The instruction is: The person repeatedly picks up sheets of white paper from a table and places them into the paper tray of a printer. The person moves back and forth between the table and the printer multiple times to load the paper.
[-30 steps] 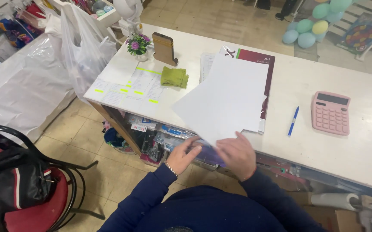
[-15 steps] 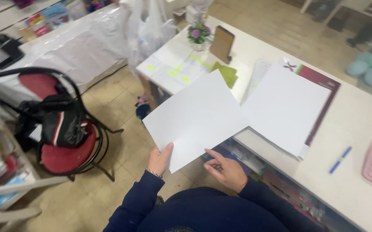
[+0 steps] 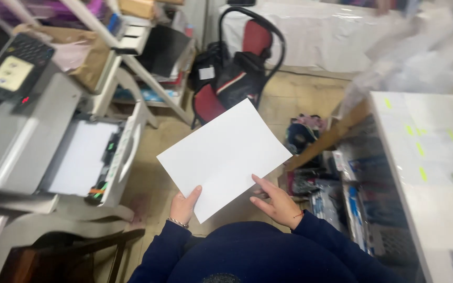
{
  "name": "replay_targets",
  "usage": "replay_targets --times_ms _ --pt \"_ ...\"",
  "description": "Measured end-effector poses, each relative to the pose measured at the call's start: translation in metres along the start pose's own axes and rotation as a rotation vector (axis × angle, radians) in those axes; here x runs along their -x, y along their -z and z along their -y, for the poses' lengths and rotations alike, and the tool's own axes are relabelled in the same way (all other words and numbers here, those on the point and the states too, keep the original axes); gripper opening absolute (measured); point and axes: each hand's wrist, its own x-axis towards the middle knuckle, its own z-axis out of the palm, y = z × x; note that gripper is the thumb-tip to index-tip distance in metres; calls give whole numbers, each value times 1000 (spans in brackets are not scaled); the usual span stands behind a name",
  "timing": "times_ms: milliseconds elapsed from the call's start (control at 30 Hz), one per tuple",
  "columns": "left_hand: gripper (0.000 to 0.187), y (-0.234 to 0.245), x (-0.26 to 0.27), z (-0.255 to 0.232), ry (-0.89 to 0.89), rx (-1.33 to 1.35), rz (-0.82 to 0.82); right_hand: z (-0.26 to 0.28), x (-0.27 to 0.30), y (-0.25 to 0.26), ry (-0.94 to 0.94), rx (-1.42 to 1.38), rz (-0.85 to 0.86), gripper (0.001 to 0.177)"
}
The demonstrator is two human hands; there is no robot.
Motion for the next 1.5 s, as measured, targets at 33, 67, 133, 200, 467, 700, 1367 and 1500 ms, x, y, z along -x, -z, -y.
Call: replay_targets --times_ms 33,67,133,200,467,700,1367,1500 --pt "40 21 5 -2 -9 14 -47 9 -18 -11 28 -2 42 69" --pt "40 42 11 -5 16 -38 -100 18 -33 -24 64 13 78 67" --pt "40 83 17 -4 37 -81 -189 37 -64 -51 124 21 142 64" --pt "40 124 17 2 -17 -19 -243 55 -95 -83 107 -5 214 62" --pt "43 268 -3 0 59 -19 -310 104 -195 -200 148 -14 302 60" --pt "52 319 -17 -10 266 156 -235 109 -282 -282 55 -38 377 60" --pt "47 387 -126 59 165 11 -858 79 -464 -373 565 395 675 68" --pt "53 378 -129 44 99 -71 -1067 89 -485 -382 677 518 742 73"
